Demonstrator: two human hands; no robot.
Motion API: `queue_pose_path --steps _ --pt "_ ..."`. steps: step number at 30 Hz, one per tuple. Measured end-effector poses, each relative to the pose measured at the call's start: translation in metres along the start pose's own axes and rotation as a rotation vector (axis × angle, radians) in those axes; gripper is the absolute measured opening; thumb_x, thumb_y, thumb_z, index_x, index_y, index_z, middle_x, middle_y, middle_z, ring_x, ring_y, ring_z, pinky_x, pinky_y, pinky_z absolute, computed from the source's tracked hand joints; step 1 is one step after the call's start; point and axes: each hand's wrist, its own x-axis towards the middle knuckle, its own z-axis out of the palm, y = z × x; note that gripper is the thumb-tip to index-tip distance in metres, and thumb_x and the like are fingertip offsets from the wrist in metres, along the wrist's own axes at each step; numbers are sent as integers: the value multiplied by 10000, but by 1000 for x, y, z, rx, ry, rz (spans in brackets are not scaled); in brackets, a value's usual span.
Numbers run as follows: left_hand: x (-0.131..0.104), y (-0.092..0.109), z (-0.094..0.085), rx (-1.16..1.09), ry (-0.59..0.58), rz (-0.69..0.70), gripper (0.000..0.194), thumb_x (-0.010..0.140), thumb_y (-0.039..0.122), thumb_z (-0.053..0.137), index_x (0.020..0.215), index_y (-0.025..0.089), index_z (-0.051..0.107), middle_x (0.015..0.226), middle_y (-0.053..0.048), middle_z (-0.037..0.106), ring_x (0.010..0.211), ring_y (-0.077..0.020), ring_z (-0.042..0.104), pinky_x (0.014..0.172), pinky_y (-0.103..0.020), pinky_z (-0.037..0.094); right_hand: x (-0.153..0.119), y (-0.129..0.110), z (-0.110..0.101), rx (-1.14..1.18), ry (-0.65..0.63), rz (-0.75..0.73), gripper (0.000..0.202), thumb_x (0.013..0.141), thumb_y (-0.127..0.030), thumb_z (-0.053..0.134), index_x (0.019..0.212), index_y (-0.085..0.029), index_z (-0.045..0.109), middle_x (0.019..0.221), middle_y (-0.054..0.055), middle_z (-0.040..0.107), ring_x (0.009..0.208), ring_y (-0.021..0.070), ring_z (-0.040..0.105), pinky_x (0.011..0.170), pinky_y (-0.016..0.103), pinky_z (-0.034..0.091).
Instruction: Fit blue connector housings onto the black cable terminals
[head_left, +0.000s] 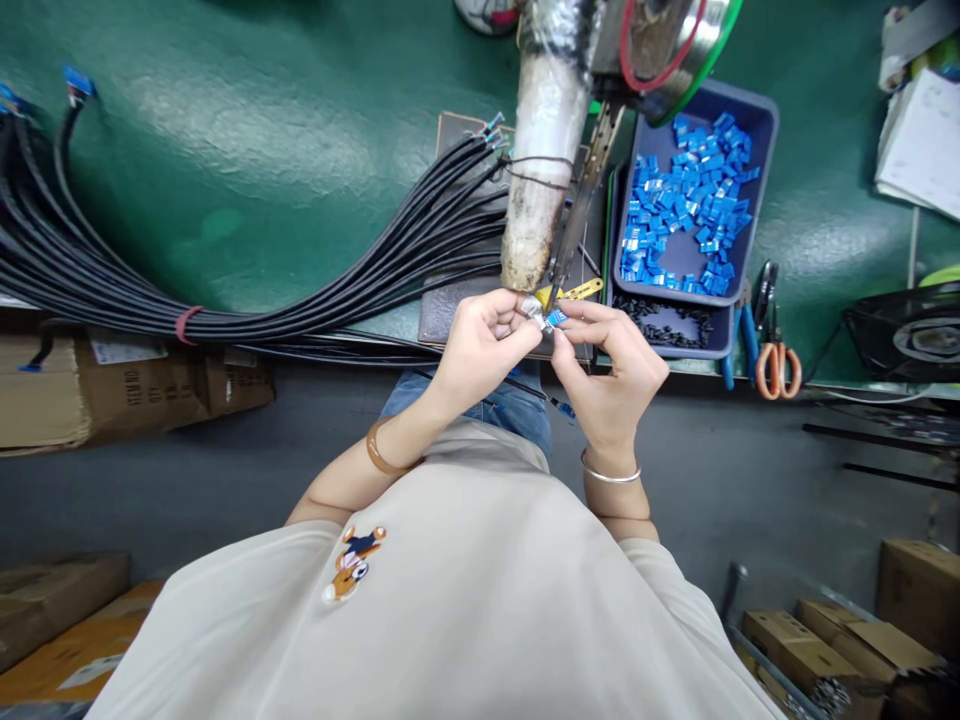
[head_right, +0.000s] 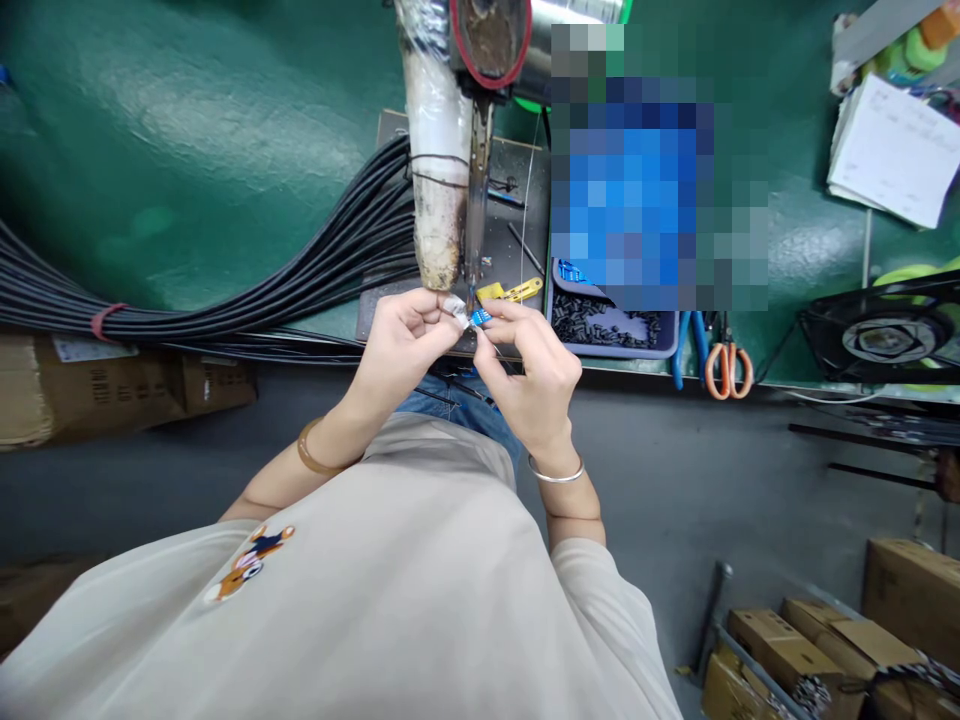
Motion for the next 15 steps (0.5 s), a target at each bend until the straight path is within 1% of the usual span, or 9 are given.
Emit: queue_pose_path --steps 4,7,11,15 --pt "-1 -3 -2 1 -15 -13 81 682 80 647 666 133 589 566 60 491 498 -15 420 475 -130 344 -1 1 1 28 -36 2 114 825 -126 642 790 -221 590 1014 31 745 876 148 729 802 299 609" --pt "-2 -6 -4 11 -28 -21 92 686 79 645 667 139 579 570 62 480 507 -18 409 477 -131 336 -3 2 0 23 -57 -1 113 831 -125 632 798 -223 586 1002 28 746 899 155 729 813 309 610" --pt "-2 -6 -3 14 -42 -22 103 688 81 651 664 141 571 571 60 471 512 -21 404 478 -137 331 -4 3 -1 14 -58 -7 106 834 -129 634 805 -221 592 1004 25 746 889 150 727 817 307 600" --pt "0 -3 0 -13 -24 -16 112 680 73 647 658 141 561 564 63 462 501 -18 403 476 -140 329 -1 2 -1 3 -32 -8 102 827 -127 652 800 -217 611 1002 30 745 874 147 723 815 302 589"
